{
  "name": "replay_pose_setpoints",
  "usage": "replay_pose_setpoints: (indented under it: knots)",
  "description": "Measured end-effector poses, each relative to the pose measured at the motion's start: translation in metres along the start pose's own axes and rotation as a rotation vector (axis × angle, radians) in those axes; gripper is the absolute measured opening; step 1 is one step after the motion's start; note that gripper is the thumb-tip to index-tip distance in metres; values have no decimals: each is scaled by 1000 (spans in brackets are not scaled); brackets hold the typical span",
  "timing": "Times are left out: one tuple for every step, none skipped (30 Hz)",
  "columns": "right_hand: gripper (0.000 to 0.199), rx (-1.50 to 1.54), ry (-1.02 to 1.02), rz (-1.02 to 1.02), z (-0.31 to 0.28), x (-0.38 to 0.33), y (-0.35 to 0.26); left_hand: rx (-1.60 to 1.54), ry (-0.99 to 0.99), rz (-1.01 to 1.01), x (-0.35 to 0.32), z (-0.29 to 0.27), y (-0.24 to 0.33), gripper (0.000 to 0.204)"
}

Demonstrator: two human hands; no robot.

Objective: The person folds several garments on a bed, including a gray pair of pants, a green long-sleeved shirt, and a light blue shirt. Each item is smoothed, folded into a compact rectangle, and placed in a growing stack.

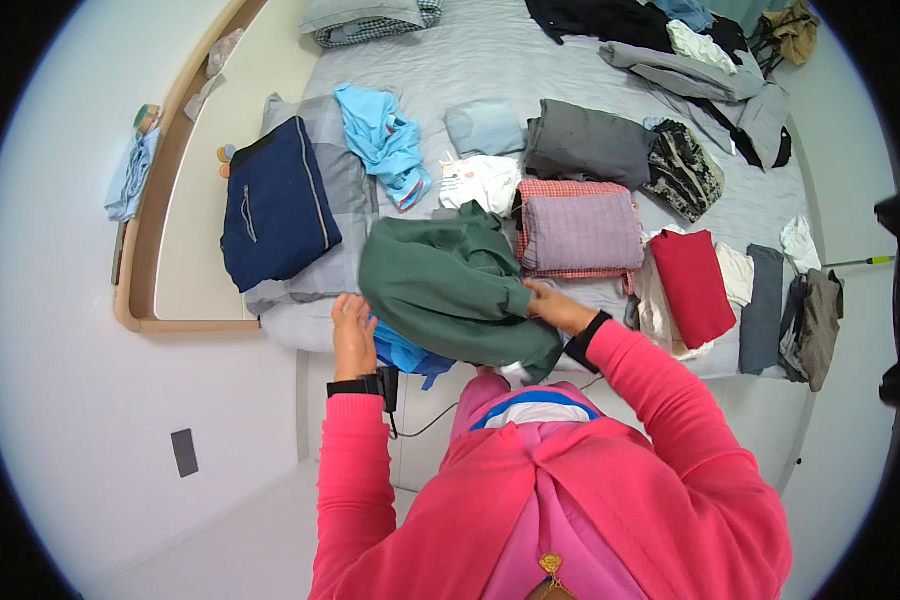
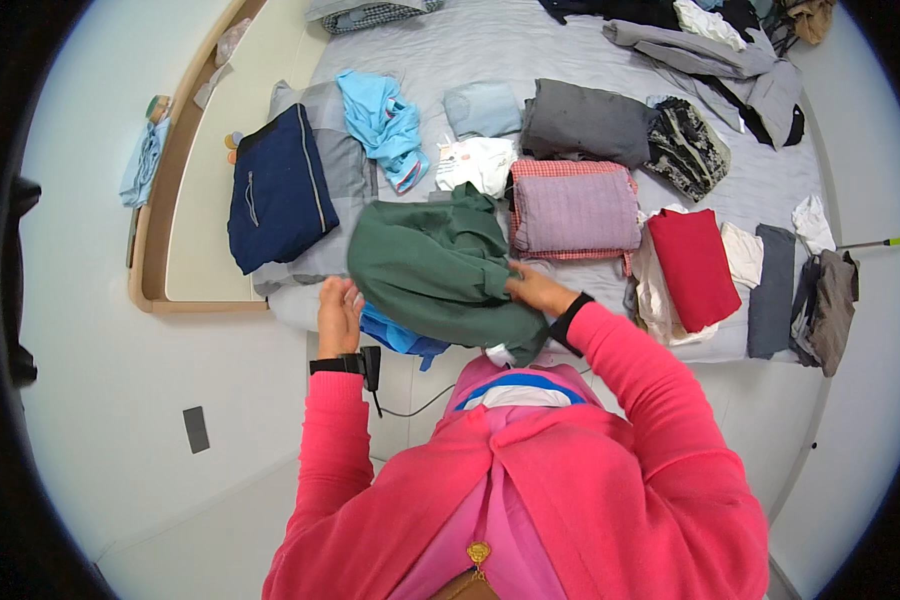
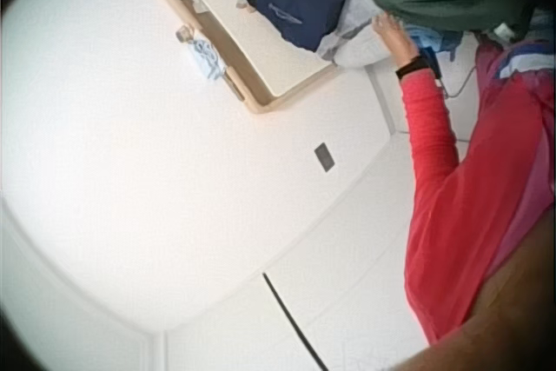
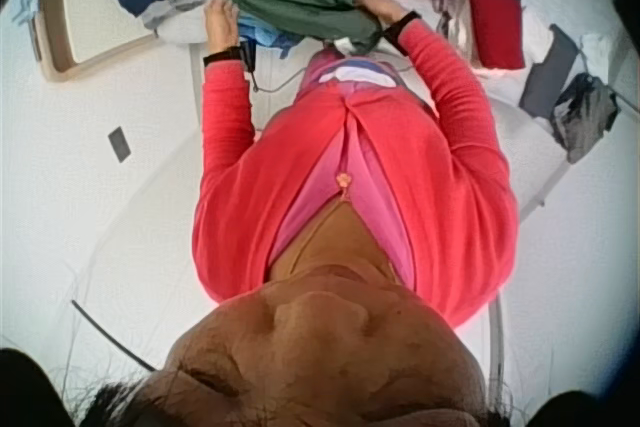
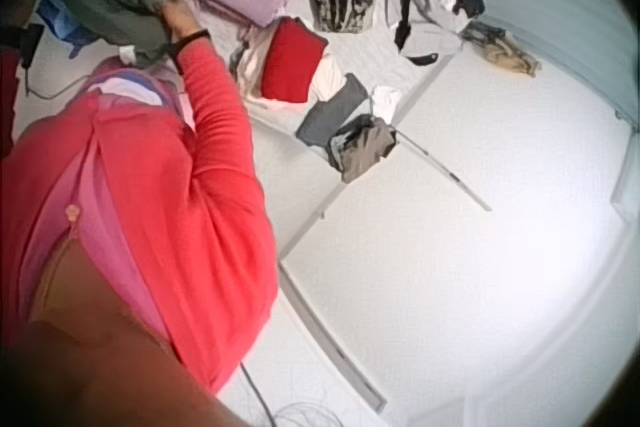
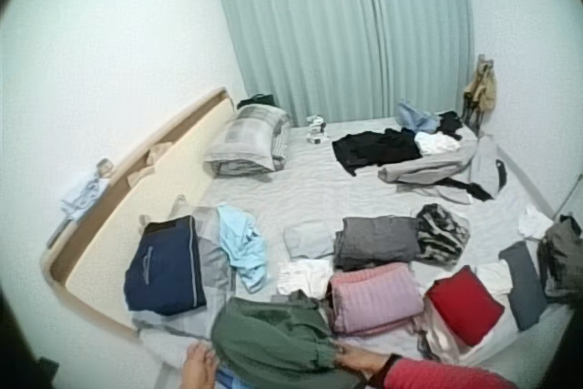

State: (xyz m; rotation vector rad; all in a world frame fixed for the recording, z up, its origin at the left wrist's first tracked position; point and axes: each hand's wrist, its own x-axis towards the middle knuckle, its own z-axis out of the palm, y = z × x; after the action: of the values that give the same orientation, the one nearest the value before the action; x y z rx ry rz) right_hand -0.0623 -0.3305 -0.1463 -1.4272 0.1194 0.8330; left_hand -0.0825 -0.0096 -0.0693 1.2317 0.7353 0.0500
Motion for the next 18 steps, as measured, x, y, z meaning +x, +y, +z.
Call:
replay_pose_setpoints:
  knots:
    - [46, 80, 0, 124, 5, 7, 13, 95, 32, -4, 1, -7, -9, 52]
    - [44, 104, -72, 140, 11, 13, 22, 103, -46, -39, -2, -14, -19, 52]
    - [42, 138, -114, 225, 20, 18, 31, 151, -133, -51, -6, -16, -30, 54]
    - [40, 171, -173, 297, 28, 21, 36, 201, -171, -108, -12, -16, -41, 56]
    - [27, 226, -266, 298, 32, 27, 37, 232, -280, -146, -19, -13, -50, 60]
    - [23, 182, -289, 251, 37, 31, 36, 273, -344, -206, -25, -8, -57, 63]
    - [20, 132, -300, 228, 40, 34, 34, 338, -333, -233, -32, 1, -67, 66]
    - [16, 81, -315, 209, 44, 36, 31, 397, -315, -248, -38, 11, -76, 69]
    - [13, 20, -350, 169, 47, 37, 29, 395, -317, -297, -40, 17, -81, 73]
    - [15, -17, -342, 174, 50, 38, 28, 439, -325, -319, -40, 22, -86, 75]
    - [19, -53, -340, 163, 53, 37, 28, 477, -341, -333, -38, 28, -91, 76]
    - [24, -101, -326, 169, 56, 37, 28, 515, -356, -347, -35, 31, -95, 78]
    - [29, -69, -354, 128, 59, 36, 28, 470, -402, -345, -32, 34, -100, 64]
    - [35, -46, -370, 103, 62, 34, 27, 446, -438, -333, -29, 33, -103, 57]
    - [41, -19, -398, 113, 64, 33, 26, 426, -477, -331, -26, 33, -105, 49]
    - [45, -19, -374, 60, 65, 32, 25, 407, -518, -329, -23, 32, -105, 43]
    - [49, -14, -361, 43, 65, 30, 22, 426, -433, -261, -22, 31, -103, 22]
    - [53, 4, -350, 41, 65, 28, 18, 341, -386, -204, -24, 29, -98, 23]
